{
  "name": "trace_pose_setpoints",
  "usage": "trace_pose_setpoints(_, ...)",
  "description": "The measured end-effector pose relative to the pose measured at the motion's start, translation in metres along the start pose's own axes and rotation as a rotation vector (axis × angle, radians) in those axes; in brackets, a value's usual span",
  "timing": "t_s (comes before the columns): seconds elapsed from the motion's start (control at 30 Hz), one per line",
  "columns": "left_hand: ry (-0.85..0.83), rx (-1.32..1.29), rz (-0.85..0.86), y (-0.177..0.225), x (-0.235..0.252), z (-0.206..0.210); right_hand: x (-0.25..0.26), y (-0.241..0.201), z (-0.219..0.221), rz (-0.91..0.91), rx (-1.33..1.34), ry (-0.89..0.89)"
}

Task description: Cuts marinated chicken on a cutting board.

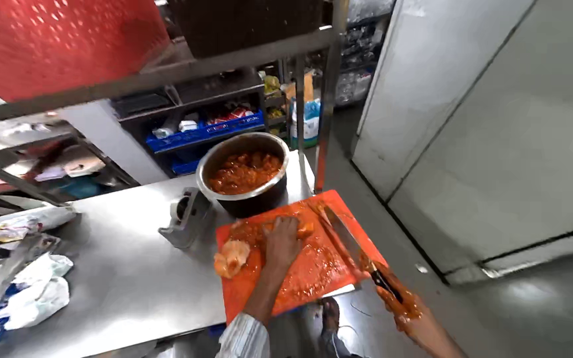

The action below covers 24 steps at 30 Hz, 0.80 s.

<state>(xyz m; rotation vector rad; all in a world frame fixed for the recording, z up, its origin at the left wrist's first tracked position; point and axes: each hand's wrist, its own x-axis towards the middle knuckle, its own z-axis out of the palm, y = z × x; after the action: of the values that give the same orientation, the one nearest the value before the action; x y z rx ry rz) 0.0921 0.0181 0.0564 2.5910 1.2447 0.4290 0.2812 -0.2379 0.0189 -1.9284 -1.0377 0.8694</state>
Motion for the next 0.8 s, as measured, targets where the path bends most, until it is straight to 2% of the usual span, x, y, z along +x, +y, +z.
trace_pose_setpoints(0.07,-0.162,-0.004,0.0,-0.001,-0.024,0.021,-0.019,0.002,0.002,0.03,0.023,0.027)
trace_pose_setpoints(0.13,-0.215,-0.012,-0.019,-0.003,-0.048,0.029,-0.034,0.005,0.004,0.044,0.042,0.039)
trace_pose_setpoints(0.33,-0.094,-0.114,-0.227,-0.034,-0.079,0.008,-0.049,-0.001,0.01,0.043,0.08,-0.001)
trace_pose_setpoints(0.47,-0.006,-0.113,-0.206,-0.021,-0.06,0.007,-0.037,-0.013,0.015,0.006,0.083,-0.121)
trace_pose_setpoints(0.57,-0.127,-0.049,-0.242,-0.004,-0.027,0.02,-0.026,-0.018,0.013,0.007,0.078,-0.228)
trace_pose_setpoints(0.63,-0.148,-0.032,-0.31,-0.01,-0.014,0.029,-0.023,-0.017,0.009,0.014,0.065,-0.279)
trace_pose_setpoints(0.7,-0.099,-0.011,-0.363,-0.021,-0.009,0.031,-0.023,-0.011,0.003,0.007,0.05,-0.307)
trace_pose_setpoints(0.8,-0.094,0.037,-0.366,-0.03,-0.01,0.026,-0.022,0.002,-0.004,-0.02,0.047,-0.349)
